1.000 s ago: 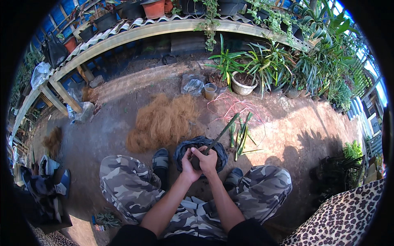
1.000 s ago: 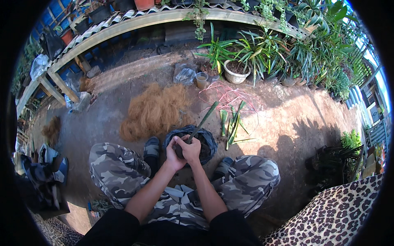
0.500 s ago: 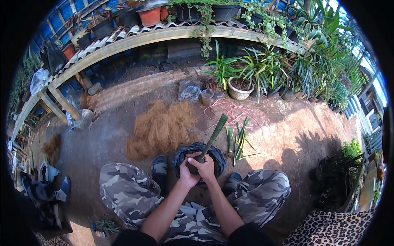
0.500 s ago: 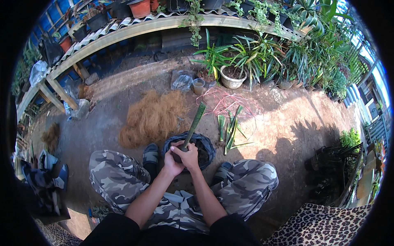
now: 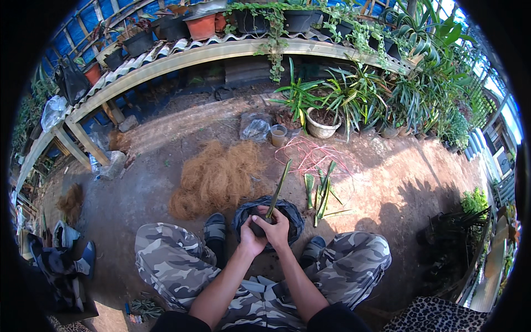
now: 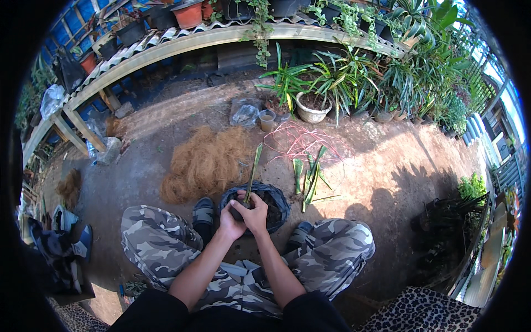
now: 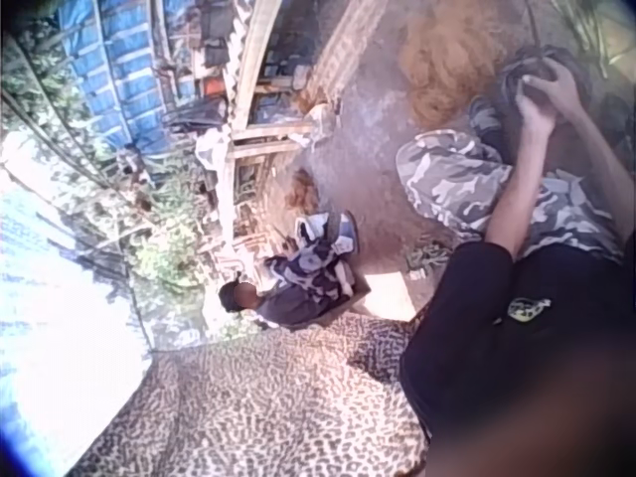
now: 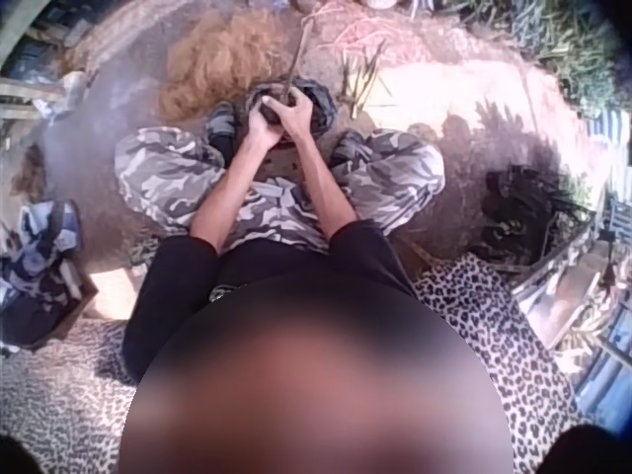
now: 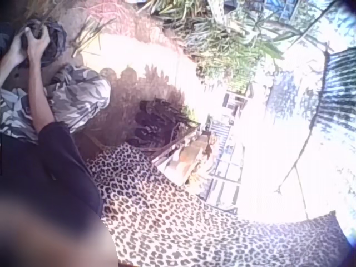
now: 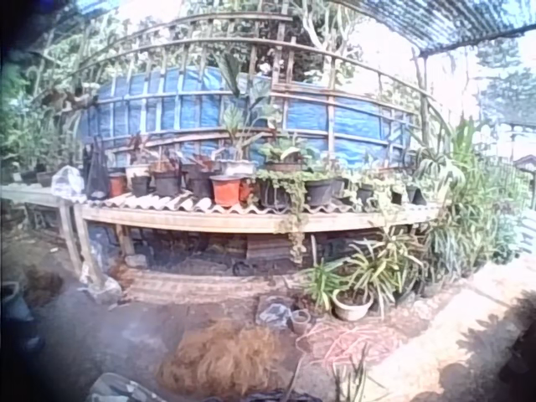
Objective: The person sits on the ground and repeatedly wraps a long green plant cutting with a dark sheet-like material, then packs soil around the wrapped base. The person handles the cutting and soil by hand, forming a compact soil ball around the wrapped stem.
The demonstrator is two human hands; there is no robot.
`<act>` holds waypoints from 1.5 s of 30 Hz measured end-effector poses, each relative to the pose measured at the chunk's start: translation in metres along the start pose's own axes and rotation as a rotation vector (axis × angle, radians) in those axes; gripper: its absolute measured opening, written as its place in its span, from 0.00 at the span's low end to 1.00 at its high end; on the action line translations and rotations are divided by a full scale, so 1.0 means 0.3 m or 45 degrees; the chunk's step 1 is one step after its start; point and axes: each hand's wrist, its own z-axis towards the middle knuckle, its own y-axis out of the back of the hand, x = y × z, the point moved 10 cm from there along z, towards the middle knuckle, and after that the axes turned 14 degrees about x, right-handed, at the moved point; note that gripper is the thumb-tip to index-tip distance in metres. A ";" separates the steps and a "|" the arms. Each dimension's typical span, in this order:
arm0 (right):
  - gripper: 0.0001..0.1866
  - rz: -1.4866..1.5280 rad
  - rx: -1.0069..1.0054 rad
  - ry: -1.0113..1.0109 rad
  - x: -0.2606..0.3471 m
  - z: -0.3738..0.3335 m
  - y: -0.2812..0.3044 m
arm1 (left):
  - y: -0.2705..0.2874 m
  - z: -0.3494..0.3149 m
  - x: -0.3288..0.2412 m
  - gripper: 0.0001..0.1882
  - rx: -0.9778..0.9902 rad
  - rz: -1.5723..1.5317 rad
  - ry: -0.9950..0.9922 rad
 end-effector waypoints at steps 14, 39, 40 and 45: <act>0.13 0.025 -0.152 -0.221 -0.051 -0.016 0.018 | 0.026 0.009 -0.042 0.25 -0.075 0.091 -0.122; 0.36 0.682 0.016 -0.360 -0.154 0.053 0.035 | -0.058 -0.004 -0.072 0.18 -0.039 0.754 -0.038; 0.35 0.640 0.059 -0.385 -0.150 0.055 0.037 | -0.061 -0.007 -0.066 0.17 -0.012 0.678 -0.046; 0.28 0.291 0.218 -0.452 -0.109 0.034 0.052 | -0.093 -0.038 -0.070 0.18 0.044 0.592 -0.121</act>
